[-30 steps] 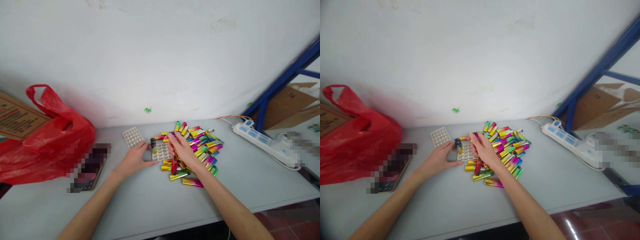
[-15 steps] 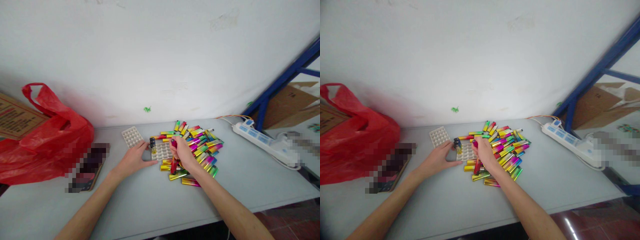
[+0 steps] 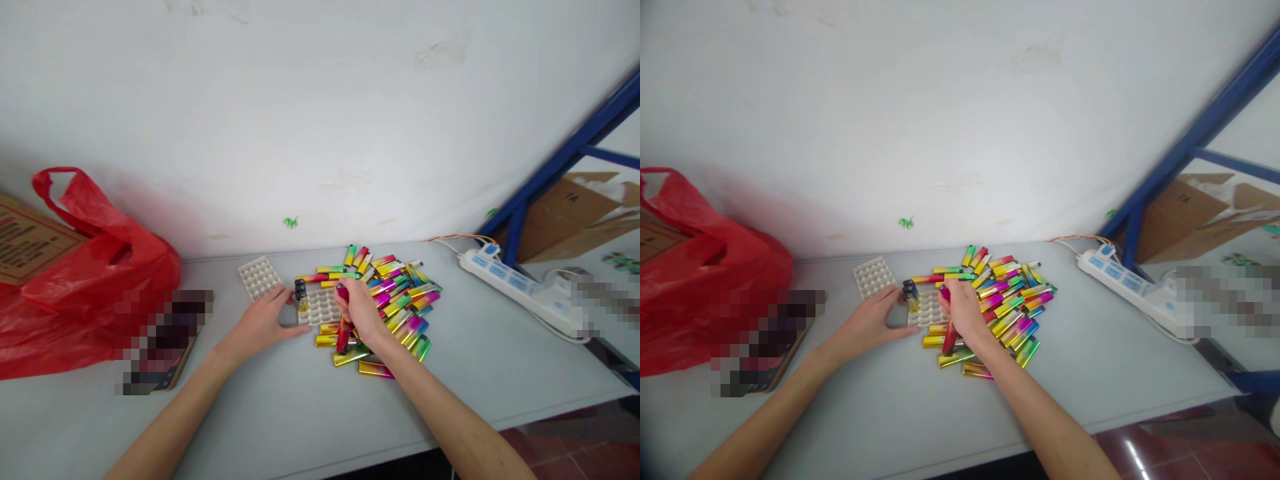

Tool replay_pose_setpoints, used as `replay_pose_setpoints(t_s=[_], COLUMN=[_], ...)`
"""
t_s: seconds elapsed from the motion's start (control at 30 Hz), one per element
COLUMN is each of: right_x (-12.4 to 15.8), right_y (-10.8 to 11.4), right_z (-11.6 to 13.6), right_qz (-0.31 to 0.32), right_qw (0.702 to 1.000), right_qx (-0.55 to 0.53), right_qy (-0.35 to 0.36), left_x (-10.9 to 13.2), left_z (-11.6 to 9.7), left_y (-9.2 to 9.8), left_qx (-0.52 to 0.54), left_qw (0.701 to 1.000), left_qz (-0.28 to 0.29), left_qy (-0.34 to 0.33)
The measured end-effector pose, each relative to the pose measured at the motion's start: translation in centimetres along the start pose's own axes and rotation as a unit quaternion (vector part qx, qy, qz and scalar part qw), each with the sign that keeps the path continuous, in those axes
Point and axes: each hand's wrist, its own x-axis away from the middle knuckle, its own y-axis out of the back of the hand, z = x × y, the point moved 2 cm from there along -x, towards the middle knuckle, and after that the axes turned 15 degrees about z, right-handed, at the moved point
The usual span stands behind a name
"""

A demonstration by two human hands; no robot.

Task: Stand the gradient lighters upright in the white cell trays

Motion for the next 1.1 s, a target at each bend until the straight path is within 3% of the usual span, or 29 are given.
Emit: replay_pose_setpoints(t_s=[0.13, 0.23, 0.53, 0.67, 0.87, 1.1], right_x=[0.0, 0.3, 1.1, 1.0, 0.7, 0.5], right_y=[0.3, 0.4, 0.0, -0.1, -0.3, -0.3], right_z=[-0.1, 0.1, 1.4, 1.1, 0.4, -0.2], right_qz=[-0.01, 0.017, 0.073, 0.059, 0.1, 0.091], right_qw=[0.998, 0.99, 0.908, 0.909, 0.913, 0.859], right_qx=[0.052, 0.124, 0.345, 0.357, 0.363, 0.46], right_qy=[0.015, 0.058, 0.228, 0.207, 0.161, 0.204], left_x=[0.0, 0.0, 0.0, 0.1, 0.0, 0.1], left_z=[0.0, 0.0, -0.2, -0.5, -0.6, -0.9], left_y=[-0.1, -0.1, -0.2, -0.1, -0.2, -0.1], left_qx=[0.003, -0.001, 0.0, 0.005, 0.013, 0.011], left_qw=[1.0, 1.0, 1.0, 1.0, 1.0, 1.0], left_qz=[-0.002, -0.003, -0.001, 0.006, 0.003, 0.001], left_qy=[-0.004, -0.001, -0.01, 0.002, -0.003, -0.001])
